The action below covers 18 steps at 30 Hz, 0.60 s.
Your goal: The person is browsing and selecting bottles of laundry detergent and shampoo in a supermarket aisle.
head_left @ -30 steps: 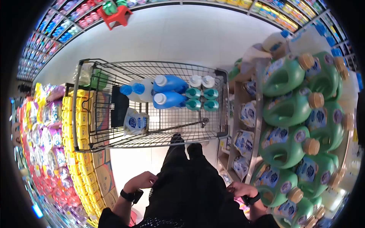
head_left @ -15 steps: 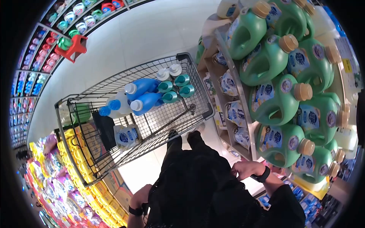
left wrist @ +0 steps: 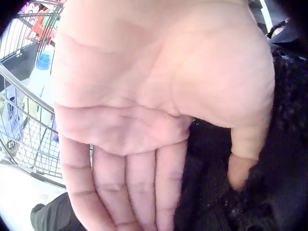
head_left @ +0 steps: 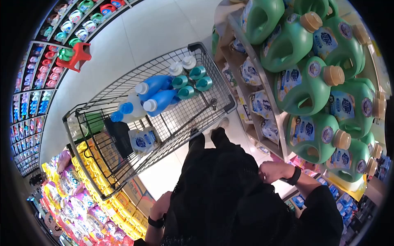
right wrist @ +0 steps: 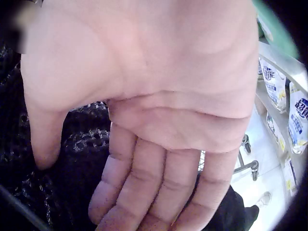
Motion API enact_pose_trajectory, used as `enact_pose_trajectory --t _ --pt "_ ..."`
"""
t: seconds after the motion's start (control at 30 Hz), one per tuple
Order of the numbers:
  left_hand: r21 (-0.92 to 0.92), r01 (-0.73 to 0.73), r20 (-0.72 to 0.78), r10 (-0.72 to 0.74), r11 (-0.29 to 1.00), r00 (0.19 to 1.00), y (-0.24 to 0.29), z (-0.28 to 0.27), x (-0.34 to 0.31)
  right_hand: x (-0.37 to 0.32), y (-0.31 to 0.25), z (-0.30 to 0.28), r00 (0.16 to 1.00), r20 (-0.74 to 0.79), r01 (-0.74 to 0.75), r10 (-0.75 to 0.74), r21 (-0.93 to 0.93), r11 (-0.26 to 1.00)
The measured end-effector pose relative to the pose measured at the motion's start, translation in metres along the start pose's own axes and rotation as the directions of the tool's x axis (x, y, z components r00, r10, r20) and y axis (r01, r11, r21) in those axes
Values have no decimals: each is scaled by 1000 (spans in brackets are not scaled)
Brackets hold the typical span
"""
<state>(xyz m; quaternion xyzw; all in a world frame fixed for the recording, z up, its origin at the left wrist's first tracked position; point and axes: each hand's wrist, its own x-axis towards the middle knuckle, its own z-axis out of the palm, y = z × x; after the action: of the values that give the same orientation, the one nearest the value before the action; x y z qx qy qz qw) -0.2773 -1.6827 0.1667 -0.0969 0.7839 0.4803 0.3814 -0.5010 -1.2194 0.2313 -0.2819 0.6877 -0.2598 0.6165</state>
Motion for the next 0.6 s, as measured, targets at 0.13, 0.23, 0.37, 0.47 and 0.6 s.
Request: enact_pose_trajectory --t 0.13,0.23,0.37,0.47,0.6 --pt "-41 110 112 -105 993 988 51 -14 2 -3 3 -1 1000 -8 -22 22 9 1000" --pt "-121 201 112 -188 972 976 71 -12 -4 -3 0 -4 984 -32 -170 173 66 983" --pt "-148 229 104 -215 962 971 71 -8 -7 0 5 -1 991 16 -132 133 -61 989" --pt "-159 204 117 -187 966 975 66 -8 -6 4 19 3 999 17 -39 38 106 994" --pt "-172 165 129 -144 971 981 56 -10 -5 2 28 12 999 -44 -12 15 70 997"
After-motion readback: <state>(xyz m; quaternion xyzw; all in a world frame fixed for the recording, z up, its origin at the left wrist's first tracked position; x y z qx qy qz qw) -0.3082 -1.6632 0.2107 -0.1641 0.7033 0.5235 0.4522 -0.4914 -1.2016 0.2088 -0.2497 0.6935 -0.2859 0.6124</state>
